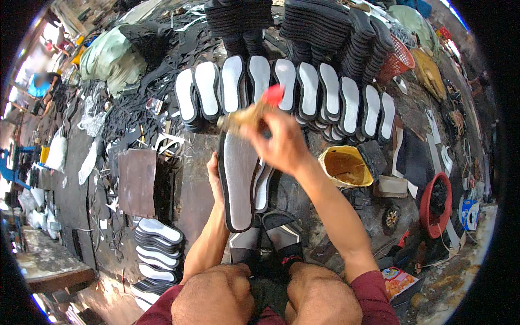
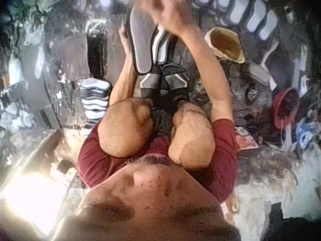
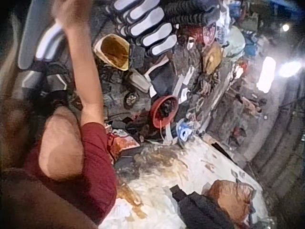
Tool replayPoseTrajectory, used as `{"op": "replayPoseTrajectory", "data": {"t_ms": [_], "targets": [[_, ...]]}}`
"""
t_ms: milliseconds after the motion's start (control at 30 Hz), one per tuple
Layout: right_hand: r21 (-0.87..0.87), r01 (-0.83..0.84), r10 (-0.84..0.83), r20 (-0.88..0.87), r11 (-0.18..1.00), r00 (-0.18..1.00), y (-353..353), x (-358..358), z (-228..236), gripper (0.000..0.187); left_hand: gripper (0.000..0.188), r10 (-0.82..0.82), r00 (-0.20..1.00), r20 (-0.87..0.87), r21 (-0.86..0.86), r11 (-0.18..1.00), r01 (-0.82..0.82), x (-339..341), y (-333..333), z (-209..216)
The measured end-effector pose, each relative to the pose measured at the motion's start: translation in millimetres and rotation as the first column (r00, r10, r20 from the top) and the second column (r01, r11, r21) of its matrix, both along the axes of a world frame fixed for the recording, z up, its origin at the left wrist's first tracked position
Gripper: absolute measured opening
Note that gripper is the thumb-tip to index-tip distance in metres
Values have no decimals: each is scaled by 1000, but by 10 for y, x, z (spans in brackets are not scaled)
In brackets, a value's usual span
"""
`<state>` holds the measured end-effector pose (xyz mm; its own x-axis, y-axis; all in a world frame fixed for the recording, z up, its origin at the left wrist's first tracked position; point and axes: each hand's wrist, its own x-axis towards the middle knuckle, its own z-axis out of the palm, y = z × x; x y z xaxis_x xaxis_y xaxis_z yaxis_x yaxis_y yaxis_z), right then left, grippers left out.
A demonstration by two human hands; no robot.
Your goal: The person sits on the floor and applies glue to the white surface of shoe insoles using a brush. They repeatedly dip the brush into a container and spread the adhesive across each insole before placing it aside.
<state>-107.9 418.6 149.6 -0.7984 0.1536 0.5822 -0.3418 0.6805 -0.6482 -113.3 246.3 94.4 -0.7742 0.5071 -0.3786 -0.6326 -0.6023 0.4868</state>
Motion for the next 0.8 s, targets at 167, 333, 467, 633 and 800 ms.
{"op": "replayPoseTrajectory", "data": {"t_ms": [167,333,467,633,800], "targets": [[-397,50,-51,9,916,999,144,-7,5,28,86,-57,998,6,103,993,56,-27,-35,4],[-323,95,-70,89,941,994,-283,555,-669,34,82,-46,999,26,233,972,39,-230,-31,-267],[-490,-164,370,360,856,856,-641,1606,-614,36,77,40,972,231,370,920,-126,-499,-128,-359],[-582,383,-163,394,717,905,172,2151,-479,31,89,-206,957,204,22,978,206,-544,-40,-747],[-528,557,-456,322,642,830,651,2408,-413,42,101,-324,934,-149,46,942,334,-1383,809,-433]]}}
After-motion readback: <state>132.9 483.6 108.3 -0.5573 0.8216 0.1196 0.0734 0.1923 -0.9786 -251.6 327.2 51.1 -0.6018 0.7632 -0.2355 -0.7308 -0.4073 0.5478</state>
